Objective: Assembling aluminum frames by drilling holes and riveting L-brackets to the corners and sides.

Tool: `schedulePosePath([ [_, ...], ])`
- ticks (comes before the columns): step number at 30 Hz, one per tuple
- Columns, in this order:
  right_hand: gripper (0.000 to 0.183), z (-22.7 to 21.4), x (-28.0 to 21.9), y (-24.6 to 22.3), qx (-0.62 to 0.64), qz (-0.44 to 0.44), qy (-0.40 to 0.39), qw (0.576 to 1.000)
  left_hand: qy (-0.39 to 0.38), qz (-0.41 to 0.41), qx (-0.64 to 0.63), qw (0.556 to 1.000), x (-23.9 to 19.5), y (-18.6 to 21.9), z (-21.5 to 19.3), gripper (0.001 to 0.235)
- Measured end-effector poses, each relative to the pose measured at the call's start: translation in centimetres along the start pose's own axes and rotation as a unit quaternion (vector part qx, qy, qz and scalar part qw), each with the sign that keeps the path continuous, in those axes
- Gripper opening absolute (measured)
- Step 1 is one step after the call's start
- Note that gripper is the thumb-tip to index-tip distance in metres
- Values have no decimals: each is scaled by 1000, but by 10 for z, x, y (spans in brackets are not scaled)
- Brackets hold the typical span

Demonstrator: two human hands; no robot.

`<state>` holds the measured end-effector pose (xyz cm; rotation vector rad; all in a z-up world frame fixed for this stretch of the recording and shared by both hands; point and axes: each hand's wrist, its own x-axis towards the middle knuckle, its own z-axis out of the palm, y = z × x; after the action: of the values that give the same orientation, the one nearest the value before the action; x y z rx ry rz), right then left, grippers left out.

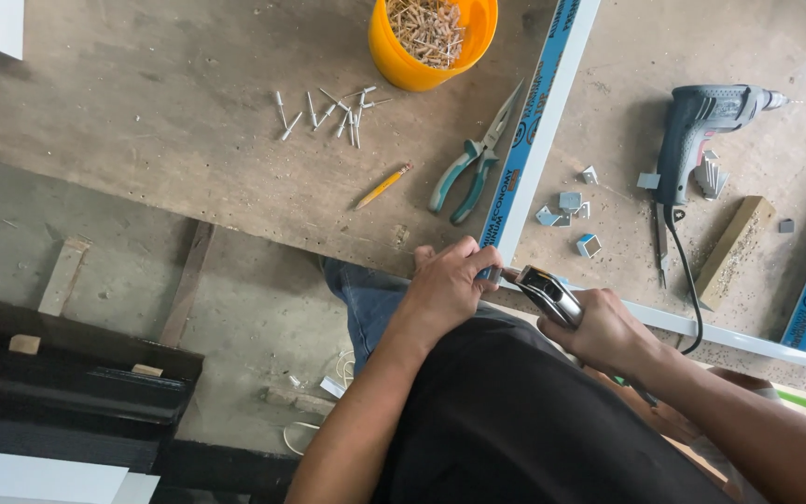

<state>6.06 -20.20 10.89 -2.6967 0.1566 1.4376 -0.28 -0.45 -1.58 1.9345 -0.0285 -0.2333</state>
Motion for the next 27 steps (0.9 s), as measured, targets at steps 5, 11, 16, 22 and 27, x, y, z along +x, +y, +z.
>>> schedulePosePath([
  [5,33,1,-5,-3,-9,-8,1,1000,21,-5,-23,1000,-3,-6,9,18],
  [11,36,0,-8,-8,-12,-14,4,1000,26,3,-5,1000,-2,-7,10,15],
  [16,37,1,-7,-1,-16,-17,7,1000,33,1,5,999,-5,-6,13,16],
  [22,34,-9,14,13,24,-93,2,995,52,10,47,998,-6,-12,22,19],
  [27,41,-31,-7,20,201,-105,-16,974,46,-12,54,997,-12,-5,25,22],
])
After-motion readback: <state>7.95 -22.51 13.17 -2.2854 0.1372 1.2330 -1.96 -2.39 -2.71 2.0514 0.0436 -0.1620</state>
